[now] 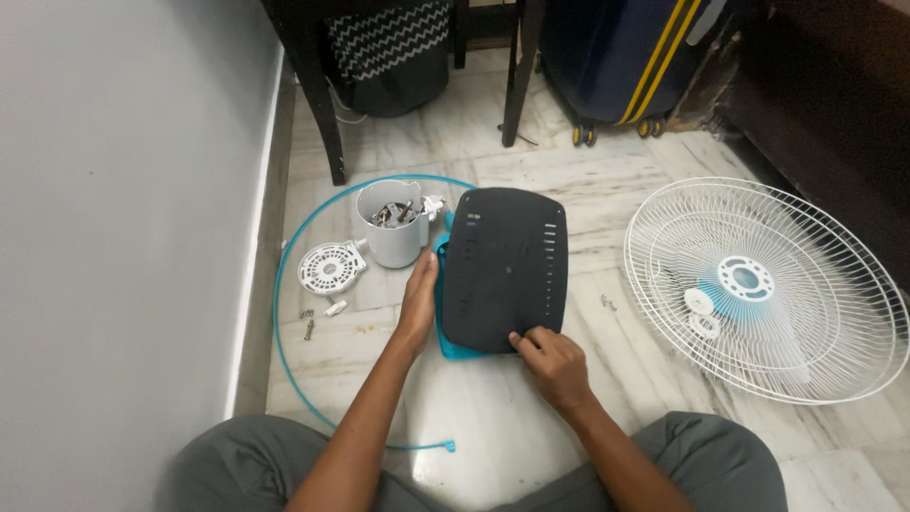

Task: The person assembles a pedestal fan by attaching the black rear cover to the blue motor housing and securing it with screws. They then connect the motor assembly to the fan stand and tighten the joint.

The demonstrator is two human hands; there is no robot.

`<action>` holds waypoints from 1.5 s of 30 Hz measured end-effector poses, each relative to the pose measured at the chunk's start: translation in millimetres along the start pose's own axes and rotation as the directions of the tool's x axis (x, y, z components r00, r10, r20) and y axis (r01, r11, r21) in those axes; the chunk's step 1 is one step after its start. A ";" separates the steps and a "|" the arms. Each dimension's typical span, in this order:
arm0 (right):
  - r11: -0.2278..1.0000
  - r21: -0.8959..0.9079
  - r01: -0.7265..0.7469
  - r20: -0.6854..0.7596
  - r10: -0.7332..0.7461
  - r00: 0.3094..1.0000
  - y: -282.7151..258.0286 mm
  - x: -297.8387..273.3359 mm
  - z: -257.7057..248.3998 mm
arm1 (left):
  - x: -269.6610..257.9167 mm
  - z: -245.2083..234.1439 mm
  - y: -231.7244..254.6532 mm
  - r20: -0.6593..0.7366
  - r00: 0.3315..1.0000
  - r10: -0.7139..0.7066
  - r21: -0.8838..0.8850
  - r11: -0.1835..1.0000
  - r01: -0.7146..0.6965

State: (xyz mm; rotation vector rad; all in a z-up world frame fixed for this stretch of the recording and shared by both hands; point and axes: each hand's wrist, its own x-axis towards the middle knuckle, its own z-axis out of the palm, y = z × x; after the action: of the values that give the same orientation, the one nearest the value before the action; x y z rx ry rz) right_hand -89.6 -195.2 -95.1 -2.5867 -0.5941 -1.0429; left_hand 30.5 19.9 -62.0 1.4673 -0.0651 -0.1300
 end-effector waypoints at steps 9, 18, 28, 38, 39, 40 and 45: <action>0.999 -0.011 -0.048 0.376 0.049 0.925 -4.1 -11.1 19.5 | -19.8 5.9 25.5 -0.012 0.899 0.437 0.373 0.837 -0.401; 0.831 -0.054 -0.553 0.589 0.474 0.655 -11.2 7.8 1.4 | -26.3 6.2 25.3 0.055 0.897 0.439 0.379 0.822 -0.425; 0.516 0.153 -0.843 0.265 0.800 0.538 3.3 25.9 -6.3 | -32.7 13.6 21.2 -0.003 0.886 0.463 0.443 0.795 -0.414; 0.568 0.229 -0.790 0.160 0.779 0.607 11.1 10.2 17.8 | -32.1 16.4 12.5 -0.039 0.861 0.507 0.455 0.776 -0.437; 0.617 0.244 -0.748 0.120 0.746 0.655 11.8 9.6 19.4 | -31.9 17.3 12.4 -0.044 0.864 0.502 0.452 0.781 -0.431; 0.592 0.244 -0.768 0.124 0.767 0.630 13.0 8.9 19.3 | -31.8 18.4 12.6 -0.046 0.866 0.498 0.451 0.784 -0.426; 0.593 0.265 -0.760 0.073 0.774 0.629 15.0 12.1 15.9 | -34.1 18.1 19.4 -0.046 0.869 0.494 0.450 0.787 -0.423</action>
State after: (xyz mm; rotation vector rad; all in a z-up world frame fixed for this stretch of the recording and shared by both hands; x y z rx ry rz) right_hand -65.2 -198.6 -99.2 -2.1650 0.3927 -0.6414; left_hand -4.6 8.3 -39.6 1.8530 -0.3380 0.4342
